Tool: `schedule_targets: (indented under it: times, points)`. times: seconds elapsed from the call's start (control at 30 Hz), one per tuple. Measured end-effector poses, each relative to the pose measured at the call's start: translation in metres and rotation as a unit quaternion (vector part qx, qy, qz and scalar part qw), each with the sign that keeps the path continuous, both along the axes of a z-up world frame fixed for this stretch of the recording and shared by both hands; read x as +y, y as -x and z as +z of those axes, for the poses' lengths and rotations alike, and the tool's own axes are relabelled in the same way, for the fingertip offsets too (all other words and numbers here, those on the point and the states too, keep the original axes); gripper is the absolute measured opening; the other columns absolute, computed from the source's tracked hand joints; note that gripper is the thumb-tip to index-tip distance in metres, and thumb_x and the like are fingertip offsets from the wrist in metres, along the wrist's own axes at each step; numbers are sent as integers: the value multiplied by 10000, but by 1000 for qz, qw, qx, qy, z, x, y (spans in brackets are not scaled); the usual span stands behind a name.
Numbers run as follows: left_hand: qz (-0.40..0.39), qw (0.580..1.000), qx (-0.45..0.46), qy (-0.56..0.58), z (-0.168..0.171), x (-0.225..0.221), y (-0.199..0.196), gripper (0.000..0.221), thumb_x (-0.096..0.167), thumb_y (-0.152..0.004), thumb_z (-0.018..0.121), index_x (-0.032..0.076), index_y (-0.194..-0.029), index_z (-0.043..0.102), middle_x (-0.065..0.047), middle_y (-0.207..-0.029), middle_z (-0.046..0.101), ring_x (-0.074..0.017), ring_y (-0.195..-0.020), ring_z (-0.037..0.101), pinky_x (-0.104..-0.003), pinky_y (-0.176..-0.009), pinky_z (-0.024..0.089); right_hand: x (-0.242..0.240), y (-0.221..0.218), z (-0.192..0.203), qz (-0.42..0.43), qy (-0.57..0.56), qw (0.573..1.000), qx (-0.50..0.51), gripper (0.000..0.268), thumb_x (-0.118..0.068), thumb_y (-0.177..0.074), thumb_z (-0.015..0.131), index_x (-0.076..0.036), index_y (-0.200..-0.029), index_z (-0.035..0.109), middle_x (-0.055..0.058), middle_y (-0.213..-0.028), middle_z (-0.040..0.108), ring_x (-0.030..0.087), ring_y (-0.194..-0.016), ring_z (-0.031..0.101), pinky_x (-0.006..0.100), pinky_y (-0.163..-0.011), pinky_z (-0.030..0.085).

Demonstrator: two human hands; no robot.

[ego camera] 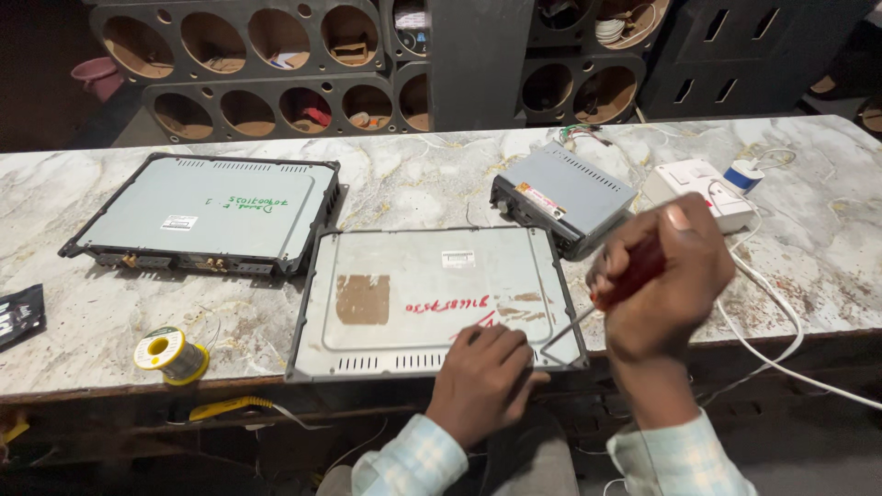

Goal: The person removes the cover from an electronic amplifier using a screwdriver and then unscrews several components on the internal circuit board.

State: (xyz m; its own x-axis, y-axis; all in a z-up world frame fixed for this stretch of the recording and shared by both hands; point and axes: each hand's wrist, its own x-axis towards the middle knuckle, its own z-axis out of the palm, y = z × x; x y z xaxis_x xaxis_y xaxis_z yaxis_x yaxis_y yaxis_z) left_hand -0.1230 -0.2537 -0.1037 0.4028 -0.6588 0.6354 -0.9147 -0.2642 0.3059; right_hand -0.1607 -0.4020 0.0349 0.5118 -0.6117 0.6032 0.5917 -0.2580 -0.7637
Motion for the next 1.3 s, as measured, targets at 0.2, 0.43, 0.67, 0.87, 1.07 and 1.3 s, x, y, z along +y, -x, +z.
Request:
schedule_targets:
  times: [0.2,0.43,0.67,0.87,1.07,1.3]
  points:
    - [23,998,53,19,1,-8,-31,337,308,-800,823,90,-1031,710,-56,-1104,678,-257,-1110,608,-442,-944,407,0,-20,13,42,-42,998,9,367,-292,-1058,398,-104,-743,398,39,-550,415,125,-406,374,273,-369,340]
    - [-5,995,94,-32,5,-14,-42,326,235,-815,787,196,-1134,738,68,-1222,689,-179,-1172,581,-448,-1008,331,-1,-31,20,76,-56,996,8,340,-251,-1047,414,-106,-740,393,33,-542,398,118,-402,357,273,-370,333]
    - [-2,989,137,-51,8,-21,-43,324,226,-778,797,200,-1099,764,72,-1213,684,-171,-1185,563,-453,-1012,312,-5,-37,18,66,-44,997,21,323,-238,-1021,440,-103,-730,402,36,-531,418,110,-383,348,264,-354,313]
    - [1,990,134,-49,7,-20,-42,304,198,-771,798,207,-1075,782,72,-1203,689,-168,-1185,569,-461,-1012,303,-9,-36,14,79,-67,994,16,325,-251,-1014,456,-101,-732,400,34,-539,422,112,-399,360,260,-368,316]
    - [8,990,135,-40,11,-22,-39,278,198,-769,788,216,-1046,784,81,-1197,695,-162,-1185,570,-445,-996,317,-3,-34,10,-22,-74,997,18,342,-282,-1061,481,-118,-777,384,17,-587,428,86,-427,374,245,-363,319]
    - [11,988,149,-38,13,-21,-38,337,191,-766,788,215,-1102,770,76,-1205,694,-165,-1180,570,-450,-1001,314,1,-32,13,-85,-71,994,-5,363,-306,-1094,486,-115,-804,380,1,-608,432,81,-457,399,240,-395,335]
